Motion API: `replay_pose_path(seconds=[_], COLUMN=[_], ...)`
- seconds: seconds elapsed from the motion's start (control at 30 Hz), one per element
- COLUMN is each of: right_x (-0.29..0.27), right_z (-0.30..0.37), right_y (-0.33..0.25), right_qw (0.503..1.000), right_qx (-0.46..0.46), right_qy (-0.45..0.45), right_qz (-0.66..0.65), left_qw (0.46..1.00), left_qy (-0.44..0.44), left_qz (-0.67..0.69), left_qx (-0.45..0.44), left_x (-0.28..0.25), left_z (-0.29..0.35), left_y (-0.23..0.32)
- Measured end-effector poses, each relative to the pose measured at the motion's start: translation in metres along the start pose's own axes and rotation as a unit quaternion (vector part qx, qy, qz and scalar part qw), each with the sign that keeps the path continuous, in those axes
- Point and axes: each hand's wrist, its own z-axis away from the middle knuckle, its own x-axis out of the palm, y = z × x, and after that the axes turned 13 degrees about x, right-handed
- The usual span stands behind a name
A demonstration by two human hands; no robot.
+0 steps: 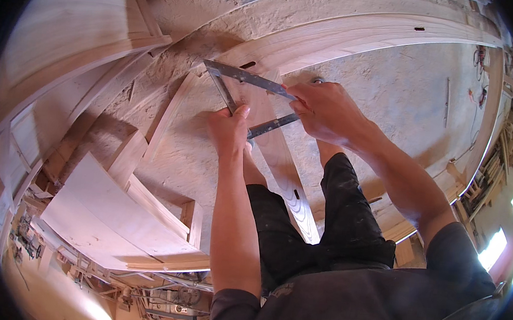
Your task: The person marks a wood frame using a square and a pencil. The person holds the square against the wood beam and uses the pencil to draw lines on multiple pieces of wood.
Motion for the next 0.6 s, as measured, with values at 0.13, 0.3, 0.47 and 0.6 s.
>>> replay_pose_path(seconds=[0.13, 0.3, 0.47, 0.6], right_x=[0.011, 0.022, 0.027, 0.026], right_z=[0.004, 0.000, -0.017, -0.034], right_y=[0.016, 0.023, 0.017, -0.001], right_qw=[0.983, 0.976, 0.968, 0.957], right_qx=[-0.067, -0.084, -0.106, -0.129], right_qy=[0.083, 0.083, 0.085, 0.072], right_qz=[-0.152, -0.184, -0.213, -0.249], left_qw=[1.000, 1.000, 1.000, 1.000], left_qy=[-0.011, -0.004, -0.006, -0.005], left_qz=[-0.010, -0.009, -0.023, -0.018], left_qx=[-0.005, 0.007, 0.000, 0.012], left_x=[0.000, 0.002, -0.001, -0.001], left_z=[-0.002, -0.005, -0.004, -0.004], left_y=[0.001, -0.008, 0.001, -0.003])
